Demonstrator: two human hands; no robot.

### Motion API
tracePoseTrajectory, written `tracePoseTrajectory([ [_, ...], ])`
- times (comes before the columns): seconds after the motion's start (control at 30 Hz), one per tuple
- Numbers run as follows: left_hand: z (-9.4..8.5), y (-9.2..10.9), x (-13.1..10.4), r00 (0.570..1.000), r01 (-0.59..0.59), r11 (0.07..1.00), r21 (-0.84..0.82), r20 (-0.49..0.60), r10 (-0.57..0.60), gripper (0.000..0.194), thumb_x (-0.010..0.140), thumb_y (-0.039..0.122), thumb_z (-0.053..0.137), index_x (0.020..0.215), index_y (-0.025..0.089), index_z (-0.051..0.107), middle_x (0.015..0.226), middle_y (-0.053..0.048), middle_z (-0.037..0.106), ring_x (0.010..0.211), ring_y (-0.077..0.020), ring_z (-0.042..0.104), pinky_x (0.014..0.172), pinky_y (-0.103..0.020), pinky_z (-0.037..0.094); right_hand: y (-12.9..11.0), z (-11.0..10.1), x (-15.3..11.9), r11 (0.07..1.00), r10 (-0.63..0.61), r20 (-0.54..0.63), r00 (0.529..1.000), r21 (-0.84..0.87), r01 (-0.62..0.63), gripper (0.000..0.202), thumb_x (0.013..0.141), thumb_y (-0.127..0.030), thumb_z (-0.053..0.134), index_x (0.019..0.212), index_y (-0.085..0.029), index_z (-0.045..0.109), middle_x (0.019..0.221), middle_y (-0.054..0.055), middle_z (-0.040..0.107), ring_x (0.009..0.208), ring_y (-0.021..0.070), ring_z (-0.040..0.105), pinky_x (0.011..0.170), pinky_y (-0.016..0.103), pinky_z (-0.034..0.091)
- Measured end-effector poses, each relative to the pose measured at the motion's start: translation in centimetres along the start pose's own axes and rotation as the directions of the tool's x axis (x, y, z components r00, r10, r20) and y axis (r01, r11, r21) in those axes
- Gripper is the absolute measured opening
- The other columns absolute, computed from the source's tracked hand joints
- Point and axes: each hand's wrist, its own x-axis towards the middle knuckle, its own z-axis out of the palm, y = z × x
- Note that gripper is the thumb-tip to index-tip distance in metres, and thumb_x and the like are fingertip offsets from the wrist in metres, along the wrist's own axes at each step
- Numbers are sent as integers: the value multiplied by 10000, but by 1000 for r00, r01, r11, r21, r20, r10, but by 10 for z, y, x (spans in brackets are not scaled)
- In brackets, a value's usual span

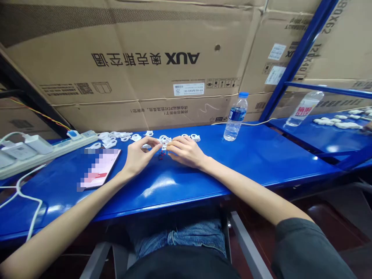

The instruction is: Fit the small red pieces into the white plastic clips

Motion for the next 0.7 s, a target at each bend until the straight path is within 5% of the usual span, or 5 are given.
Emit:
tracePoseTrajectory([
  [0.4,-1,4,-1,996,-80,993,89,-33,83,228,961,425,638,931,238,765,943,-38,785,857,-200,694,656,-302,502,0,0,1,1000,11,-7,1000,-10,-11,150,1036,-275,600,1077,-209,728,1113,55,795,1082,224,689,954,376,523],
  [0.53,0,1,-1,997,-67,988,136,-22,71,224,979,381,575,926,228,730,957,-43,773,868,-198,681,675,-300,499,8,1,-2,984,177,17,984,24,-177,132,1026,-288,608,1093,-216,695,1126,76,773,1109,249,668,931,396,501],
  [0.7,2,-5,-2,982,-144,965,220,150,112,105,891,253,595,828,233,676,852,-40,727,856,-229,644,785,-359,507,30,10,-13,908,397,63,916,119,-402,133,983,-259,626,1105,-210,647,1111,100,733,1053,269,646,916,406,502],
])
